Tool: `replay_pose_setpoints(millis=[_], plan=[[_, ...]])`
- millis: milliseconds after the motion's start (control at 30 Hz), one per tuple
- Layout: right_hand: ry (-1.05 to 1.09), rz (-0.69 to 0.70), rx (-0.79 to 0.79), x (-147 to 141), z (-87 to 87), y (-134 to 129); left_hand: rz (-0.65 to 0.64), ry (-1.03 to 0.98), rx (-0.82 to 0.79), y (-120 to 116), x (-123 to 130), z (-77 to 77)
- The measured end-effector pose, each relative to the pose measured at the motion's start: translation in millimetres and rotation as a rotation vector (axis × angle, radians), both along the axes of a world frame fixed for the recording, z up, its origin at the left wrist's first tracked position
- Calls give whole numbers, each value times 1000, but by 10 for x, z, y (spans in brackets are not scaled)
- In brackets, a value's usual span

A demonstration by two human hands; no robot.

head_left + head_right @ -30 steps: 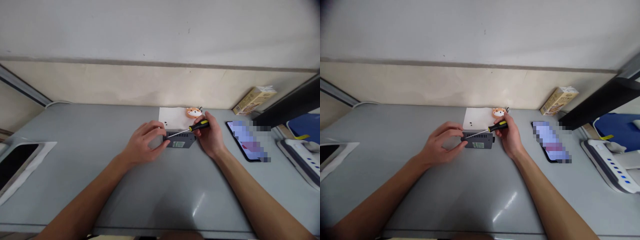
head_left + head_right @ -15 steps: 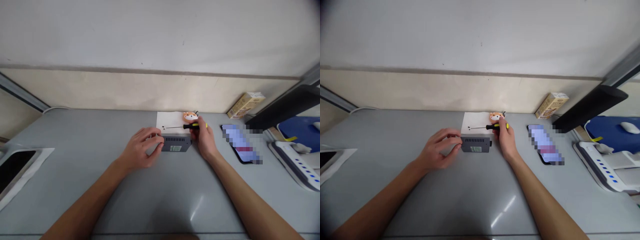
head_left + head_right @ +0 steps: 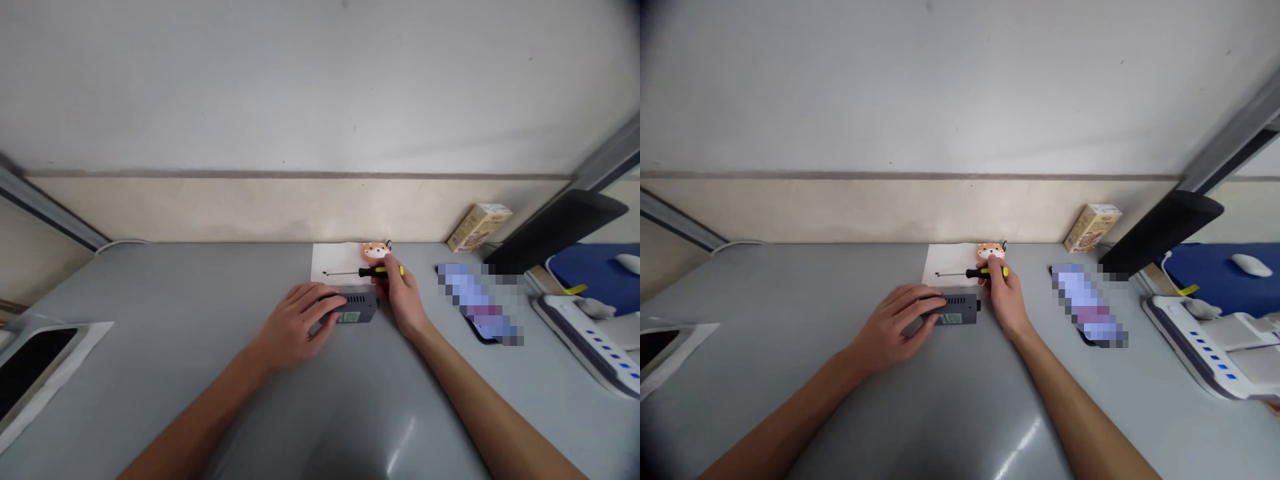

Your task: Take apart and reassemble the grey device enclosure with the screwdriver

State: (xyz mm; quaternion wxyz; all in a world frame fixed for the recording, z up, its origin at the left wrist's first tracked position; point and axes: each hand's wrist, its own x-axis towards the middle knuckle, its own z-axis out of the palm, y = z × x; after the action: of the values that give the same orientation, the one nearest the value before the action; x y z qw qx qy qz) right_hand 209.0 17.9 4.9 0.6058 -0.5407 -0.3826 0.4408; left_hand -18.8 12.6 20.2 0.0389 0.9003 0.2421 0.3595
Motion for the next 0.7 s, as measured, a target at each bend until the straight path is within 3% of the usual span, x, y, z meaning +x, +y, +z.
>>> replay_pose_setpoints(millis=[333, 533, 700], plan=[[553, -173, 34, 273, 132, 96, 42, -23, 28, -15, 6, 50], [468, -146, 35, 395, 155, 94, 136, -20, -4, -99, 214, 68], [415, -116, 7, 405, 128, 99, 179, -1, 90, -138, 358, 4]])
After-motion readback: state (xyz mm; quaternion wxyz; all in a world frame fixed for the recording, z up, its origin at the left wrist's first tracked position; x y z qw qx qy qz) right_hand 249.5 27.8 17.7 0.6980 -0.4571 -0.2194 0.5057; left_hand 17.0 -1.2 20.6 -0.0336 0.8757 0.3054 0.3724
